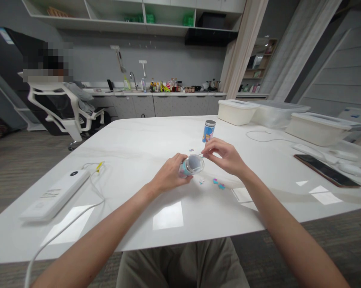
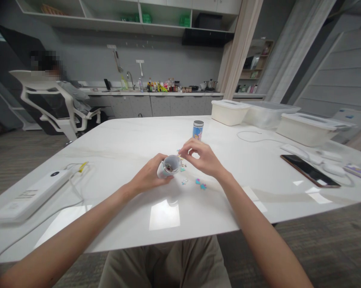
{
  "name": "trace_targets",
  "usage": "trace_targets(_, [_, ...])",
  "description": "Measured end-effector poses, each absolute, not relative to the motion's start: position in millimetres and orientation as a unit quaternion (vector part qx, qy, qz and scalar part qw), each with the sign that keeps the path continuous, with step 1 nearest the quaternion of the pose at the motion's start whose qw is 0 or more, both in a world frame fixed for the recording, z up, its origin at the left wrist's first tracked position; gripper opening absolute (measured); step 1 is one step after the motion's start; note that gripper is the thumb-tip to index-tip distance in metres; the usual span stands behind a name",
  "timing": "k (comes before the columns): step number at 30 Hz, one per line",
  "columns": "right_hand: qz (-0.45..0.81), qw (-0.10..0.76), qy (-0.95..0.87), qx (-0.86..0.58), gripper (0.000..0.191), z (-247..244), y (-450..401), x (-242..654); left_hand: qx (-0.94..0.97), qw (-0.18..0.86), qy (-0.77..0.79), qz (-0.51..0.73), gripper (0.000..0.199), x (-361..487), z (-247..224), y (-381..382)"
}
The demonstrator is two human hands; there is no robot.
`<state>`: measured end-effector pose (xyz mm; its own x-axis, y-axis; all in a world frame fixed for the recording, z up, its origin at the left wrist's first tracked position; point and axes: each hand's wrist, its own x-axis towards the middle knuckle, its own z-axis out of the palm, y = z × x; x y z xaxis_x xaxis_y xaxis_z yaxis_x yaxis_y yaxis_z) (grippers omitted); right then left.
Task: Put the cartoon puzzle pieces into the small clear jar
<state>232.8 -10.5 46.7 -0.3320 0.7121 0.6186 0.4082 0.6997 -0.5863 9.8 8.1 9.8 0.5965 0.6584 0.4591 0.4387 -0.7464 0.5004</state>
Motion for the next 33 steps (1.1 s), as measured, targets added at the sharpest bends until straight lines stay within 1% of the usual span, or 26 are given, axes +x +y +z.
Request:
trace_targets(1, [0.165,0.486,-0.792,-0.331,0.013,48,-13,229,0.875,0.174,0.32,0.32,0.043,10,10,8])
trace_targets(2, [0.166,0.495,-0.792,-0.317,0.013,49,-15,226,0.873,0.178,0.325,0.318,0.043,11,10,7])
trace_targets(5, [0.152,0.47,-0.812,-0.312,0.014,50,-19,222,0.869,0.186,0.334,0.314,0.044,12,10,6])
trace_targets(8, [0.144,0.451,-0.805,-0.356,0.013,50,-18,228,0.864,0.182,0.343,0.321,0.045,12,9,5])
trace_targets(9, [0.151,0.427,-0.806,-0.381,0.013,49,-17,232,0.86,0.181,0.348,0.326,0.045,12,8,6])
trace_targets(10, [0.162,0.382,-0.814,-0.407,0.012,47,-16,235,0.856,0.18,0.355,0.33,0.044,12,8,6])
trace_targets(13, [0.19,0.175,-0.852,-0.455,0.019,38,-11,243,0.842,0.177,0.377,0.343,0.04,12,7,7])
trace_targets(14, [0.196,0.118,-0.857,-0.461,0.022,35,-10,243,0.839,0.175,0.382,0.346,0.038,12,7,7])
trace_targets(15, [0.202,0.081,-0.858,-0.466,0.023,32,-9,243,0.837,0.172,0.385,0.348,0.036,12,7,8])
trace_targets(17, [0.217,0.048,-0.852,-0.474,0.019,28,-7,240,0.836,0.171,0.387,0.348,0.035,11,7,8])
trace_targets(19, [0.237,0.039,-0.845,-0.477,0.012,26,-6,236,0.836,0.173,0.388,0.347,0.036,11,7,8])
trace_targets(22, [0.269,0.039,-0.838,-0.472,0.007,27,-6,234,0.833,0.174,0.394,0.347,0.035,10,8,9])
trace_targets(25, [0.296,0.052,-0.841,-0.45,0.005,32,-7,235,0.831,0.169,0.398,0.349,0.033,9,8,11])
trace_targets(26, [0.3,0.072,-0.843,-0.44,0.004,35,-8,235,0.831,0.167,0.398,0.349,0.032,9,8,11])
trace_targets(27, [0.297,0.11,-0.845,-0.432,0.004,38,-8,236,0.832,0.166,0.398,0.349,0.032,8,8,12])
trace_targets(28, [0.284,0.168,-0.842,-0.427,0.004,41,-9,236,0.833,0.164,0.397,0.35,0.033,8,8,12])
trace_targets(31, [0.21,0.402,-0.792,-0.409,0.007,49,-10,234,0.836,0.161,0.392,0.35,0.035,8,7,12])
trace_targets(32, [0.184,0.46,-0.773,-0.396,0.009,50,-11,233,0.837,0.161,0.388,0.35,0.036,8,8,11])
trace_targets(33, [0.162,0.495,-0.764,-0.381,0.009,51,-13,230,0.84,0.161,0.383,0.349,0.037,9,8,10])
